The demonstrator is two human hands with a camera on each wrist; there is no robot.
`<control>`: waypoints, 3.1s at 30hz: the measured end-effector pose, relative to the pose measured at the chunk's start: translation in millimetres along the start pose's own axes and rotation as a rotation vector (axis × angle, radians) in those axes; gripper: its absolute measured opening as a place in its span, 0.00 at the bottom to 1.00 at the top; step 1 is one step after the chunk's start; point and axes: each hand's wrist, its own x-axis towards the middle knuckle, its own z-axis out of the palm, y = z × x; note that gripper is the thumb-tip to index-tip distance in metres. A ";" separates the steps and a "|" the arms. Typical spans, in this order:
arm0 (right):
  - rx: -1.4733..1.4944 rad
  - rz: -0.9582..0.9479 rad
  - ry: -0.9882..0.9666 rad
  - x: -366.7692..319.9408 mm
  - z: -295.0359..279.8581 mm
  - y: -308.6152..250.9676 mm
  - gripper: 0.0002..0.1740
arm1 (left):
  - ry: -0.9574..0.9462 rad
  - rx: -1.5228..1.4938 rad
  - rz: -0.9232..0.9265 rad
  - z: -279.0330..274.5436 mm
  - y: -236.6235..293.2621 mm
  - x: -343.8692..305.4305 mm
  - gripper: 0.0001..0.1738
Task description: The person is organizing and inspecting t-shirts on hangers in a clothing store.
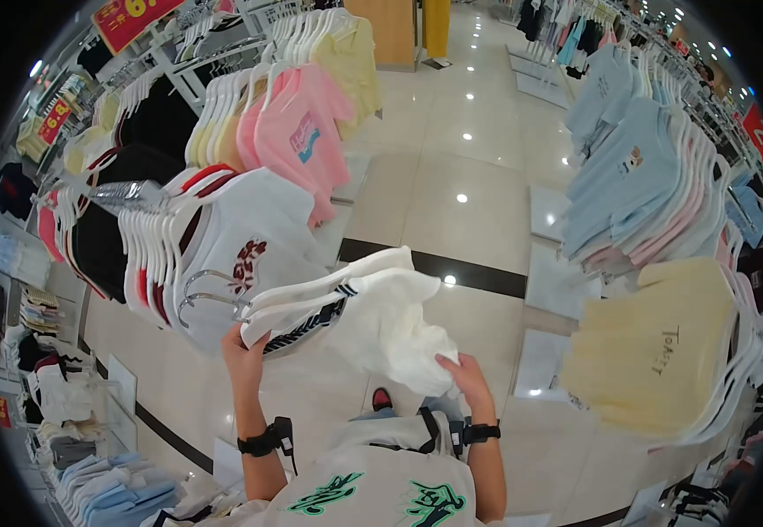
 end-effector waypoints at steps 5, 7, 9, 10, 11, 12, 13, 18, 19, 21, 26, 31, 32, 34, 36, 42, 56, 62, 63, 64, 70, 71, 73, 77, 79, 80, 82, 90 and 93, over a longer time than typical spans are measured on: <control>-0.269 -0.041 -0.138 82.6 -25.7 -2.7 0.28 | -0.030 0.077 -0.003 57.2 5.6 36.5 0.10; -0.767 -0.017 -0.186 109.1 -35.6 -38.1 0.35 | -0.037 0.024 0.004 93.4 12.8 52.9 0.07; -0.839 -0.074 -0.245 147.9 -59.0 -42.8 0.36 | -0.062 0.091 0.018 128.3 20.8 74.4 0.06; -0.924 -0.118 -0.299 168.0 -71.9 -46.4 0.36 | -0.088 0.149 0.016 144.9 26.6 82.6 0.06; -0.939 -0.123 -0.301 185.6 -85.2 -57.5 0.36 | -0.094 0.142 0.033 165.8 43.3 92.0 0.09; -0.944 -0.129 -0.309 201.0 -98.9 -68.9 0.36 | -0.084 0.143 0.033 181.1 56.6 100.3 0.09; -0.962 -0.118 -0.311 215.5 -110.3 -84.0 0.35 | -0.105 0.183 0.049 195.3 68.5 109.1 0.09; -0.797 -0.113 -0.293 275.0 -168.9 -135.9 0.28 | -0.158 0.148 0.030 241.6 118.9 137.0 0.11; -0.746 -0.252 -0.259 284.6 -179.9 -147.5 0.27 | -0.155 0.147 0.046 247.1 121.4 141.8 0.11; -0.695 -0.374 -0.243 297.8 -201.0 -155.3 0.25 | -0.143 0.156 0.039 253.3 121.3 141.0 0.11; -0.339 -0.363 -0.127 324.3 -214.6 -206.5 0.19 | -0.110 0.213 0.040 275.7 101.6 179.5 0.10; -0.135 -0.451 -0.141 310.5 -169.6 -300.9 0.30 | -0.076 0.164 -0.011 298.3 86.3 230.0 0.11; -0.157 -0.447 -0.132 310.4 -158.0 -319.9 0.30 | -0.063 0.207 -0.012 303.0 84.0 243.3 0.11; -0.328 -0.587 -0.129 312.1 -129.6 -358.9 0.36 | -0.051 0.221 -0.012 313.5 73.6 268.6 0.12; -0.431 -0.611 -0.175 320.6 -100.8 -386.0 0.41 | -0.068 0.346 -0.041 324.8 57.4 302.8 0.13; -0.747 -0.748 -0.280 400.1 -11.8 -448.9 0.48 | -0.134 0.405 -0.029 339.4 60.4 418.0 0.16; -1.185 -0.881 -0.178 532.9 121.8 -543.7 0.19 | -0.240 0.274 -0.088 349.3 53.2 531.6 0.20; -0.874 -0.993 -0.189 583.3 110.5 -565.5 0.11 | -0.373 0.169 -0.104 341.0 63.7 578.0 0.23; -0.877 -0.988 -0.220 590.9 104.7 -579.2 0.11 | -0.377 0.098 -0.024 337.9 63.9 588.3 0.25; -0.857 -0.937 -0.202 597.0 98.0 -595.5 0.11 | -0.385 0.034 0.059 334.0 64.2 595.0 0.27; -0.514 -0.921 -0.040 665.0 37.1 -699.4 0.11 | -0.607 -0.039 0.029 324.8 50.0 645.3 0.42; -0.381 -0.873 -0.047 670.3 29.2 -716.4 0.09 | -0.751 -0.077 0.027 338.3 32.5 649.6 0.44; -0.239 -0.833 -0.050 680.9 16.9 -746.2 0.07 | -0.784 0.041 -0.083 386.8 -12.5 669.3 0.45; -0.170 -0.730 -0.010 721.2 -10.8 -773.1 0.06 | -0.630 -0.079 -0.296 488.6 6.0 697.1 0.44; -0.175 -0.687 -0.022 741.2 -23.7 -774.7 0.07 | -0.569 -0.046 -0.209 507.0 22.0 700.4 0.39; -0.174 -0.688 -0.037 750.5 -26.4 -775.2 0.07 | -0.511 -0.023 -0.133 513.9 28.4 703.7 0.35; -0.103 -0.693 -0.048 770.4 -30.0 -772.0 0.07 | -0.529 -0.034 -0.237 512.1 33.0 709.2 0.33; -0.392 -0.611 -0.329 835.6 -12.3 -798.5 0.05 | -0.363 -0.054 -0.410 483.3 31.4 683.4 0.33; -0.456 -0.655 -0.562 835.5 32.4 -825.0 0.09 | -0.285 -0.019 -0.489 478.3 23.6 670.9 0.32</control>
